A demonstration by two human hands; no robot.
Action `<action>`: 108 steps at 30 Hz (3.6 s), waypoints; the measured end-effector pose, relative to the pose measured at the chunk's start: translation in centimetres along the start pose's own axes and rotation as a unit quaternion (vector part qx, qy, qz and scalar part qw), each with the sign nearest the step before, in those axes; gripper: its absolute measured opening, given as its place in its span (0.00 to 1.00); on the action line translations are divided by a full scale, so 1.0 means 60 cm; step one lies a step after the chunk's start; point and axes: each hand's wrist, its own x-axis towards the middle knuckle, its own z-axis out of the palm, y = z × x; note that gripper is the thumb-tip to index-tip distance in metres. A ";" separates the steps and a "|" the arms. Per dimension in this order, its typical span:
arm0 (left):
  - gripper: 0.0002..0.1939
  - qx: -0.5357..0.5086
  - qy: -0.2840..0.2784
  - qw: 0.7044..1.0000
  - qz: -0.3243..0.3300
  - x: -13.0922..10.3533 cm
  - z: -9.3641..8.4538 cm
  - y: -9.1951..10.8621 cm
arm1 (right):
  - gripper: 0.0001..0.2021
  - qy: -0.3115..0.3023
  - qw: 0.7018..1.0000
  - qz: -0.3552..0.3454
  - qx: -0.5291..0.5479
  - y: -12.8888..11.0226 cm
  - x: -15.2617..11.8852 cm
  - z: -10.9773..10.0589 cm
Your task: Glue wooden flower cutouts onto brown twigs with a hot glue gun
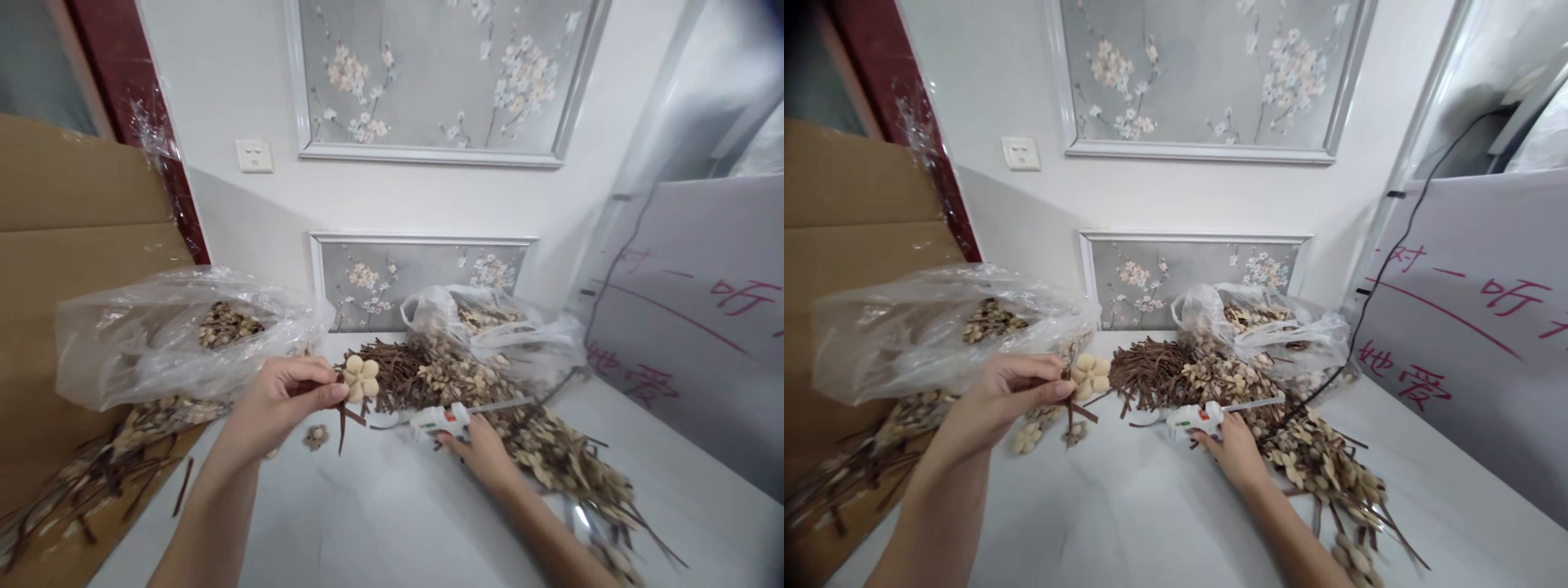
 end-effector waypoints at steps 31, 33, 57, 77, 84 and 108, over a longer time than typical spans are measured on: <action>0.12 0.012 -0.049 0.999 0.017 0.001 0.029 0.007 | 0.12 -0.121 0.948 -0.045 0.291 -0.327 -0.014 -0.129; 0.13 0.012 -0.048 0.999 0.012 -0.001 0.026 0.007 | 0.13 -0.122 0.944 -0.042 0.305 -0.322 -0.013 -0.127; 0.08 0.084 -0.108 0.990 -0.018 0.002 0.033 0.005 | 0.23 -0.238 0.888 -0.135 0.369 -0.319 0.036 -0.143; 0.09 0.067 -0.117 0.986 -0.097 0.022 0.026 -0.014 | 0.21 -0.081 0.875 -0.110 0.464 -0.305 0.059 -0.082; 0.13 0.065 -0.111 0.985 -0.115 0.022 0.026 -0.017 | 0.23 -0.070 0.899 -0.133 0.412 -0.304 0.059 -0.079; 0.14 0.074 -0.089 0.982 -0.148 0.027 0.030 -0.031 | 0.14 -0.138 0.856 -0.126 0.482 -0.307 0.057 -0.079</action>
